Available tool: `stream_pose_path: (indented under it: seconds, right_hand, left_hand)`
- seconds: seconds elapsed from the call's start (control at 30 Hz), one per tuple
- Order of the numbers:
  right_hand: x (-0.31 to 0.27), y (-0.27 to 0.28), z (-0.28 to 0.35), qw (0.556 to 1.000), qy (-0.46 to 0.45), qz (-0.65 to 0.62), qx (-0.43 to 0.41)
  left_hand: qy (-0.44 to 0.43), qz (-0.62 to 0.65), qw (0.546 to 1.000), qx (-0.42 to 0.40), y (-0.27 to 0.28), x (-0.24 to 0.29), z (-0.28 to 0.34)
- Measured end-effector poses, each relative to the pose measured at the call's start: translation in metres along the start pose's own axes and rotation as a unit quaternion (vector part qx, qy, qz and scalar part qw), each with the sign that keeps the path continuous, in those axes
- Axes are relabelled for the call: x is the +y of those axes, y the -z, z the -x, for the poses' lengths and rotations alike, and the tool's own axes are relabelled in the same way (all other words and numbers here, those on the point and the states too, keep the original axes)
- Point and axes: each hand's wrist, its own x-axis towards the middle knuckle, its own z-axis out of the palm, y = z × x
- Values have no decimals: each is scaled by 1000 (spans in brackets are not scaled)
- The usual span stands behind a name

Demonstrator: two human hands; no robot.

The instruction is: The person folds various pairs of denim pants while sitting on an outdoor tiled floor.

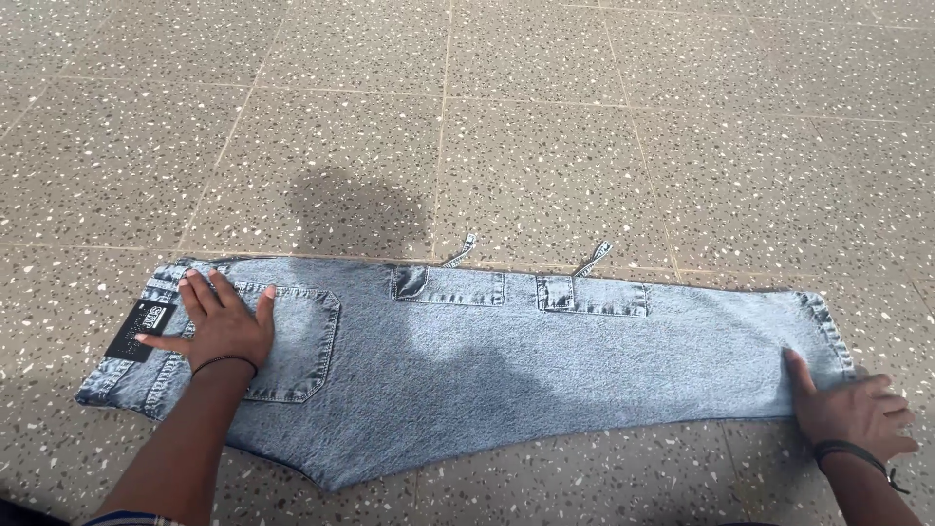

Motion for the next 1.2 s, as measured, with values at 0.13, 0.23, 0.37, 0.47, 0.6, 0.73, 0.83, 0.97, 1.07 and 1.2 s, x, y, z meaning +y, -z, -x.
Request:
stream_pose_path:
  seconds: [0.13, 0.23, 0.37, 0.47, 0.6, 0.73, 0.83, 0.97, 1.07, 1.2]
  right_hand:
    - [50, -6, -25, 975, -186, 66, -104]
    - [88, -31, -44, 933, -219, -206, -199]
    - [100, -9, -64, 736, -316, -535, -268]
    - [146, -59, -102, 740, -305, -592, -93]
    - [93, 14, -92, 809, -113, -575, 49]
    - [-113, 210, 62, 806, 64, -564, 165]
    - [-213, 279, 173, 848, 96, -507, 121]
    - [-271, 235, 241, 862, 313, -385, -104]
    - [-271, 224, 238, 865, 320, -364, -130]
    - [-256, 220, 203, 904, 273, -320, -70]
  left_hand:
    - [24, -43, 995, -90, 9, 9, -12]
    - [61, -62, 972, -218, 29, 15, -9]
    - [52, -89, 933, -344, 72, 27, 7]
    - [-79, -202, 869, -444, 74, 20, 17]
    - [-133, -28, 866, -481, 130, 25, 51]
    - [-133, 96, 918, -362, 187, 71, 105]
    - [-112, 249, 895, -352, 167, 103, 131]
    - [-4, 514, 733, -445, 104, 151, 163]
    - [64, 535, 702, -465, 19, 174, 183]
    - [59, 555, 727, -400, 27, 200, 199]
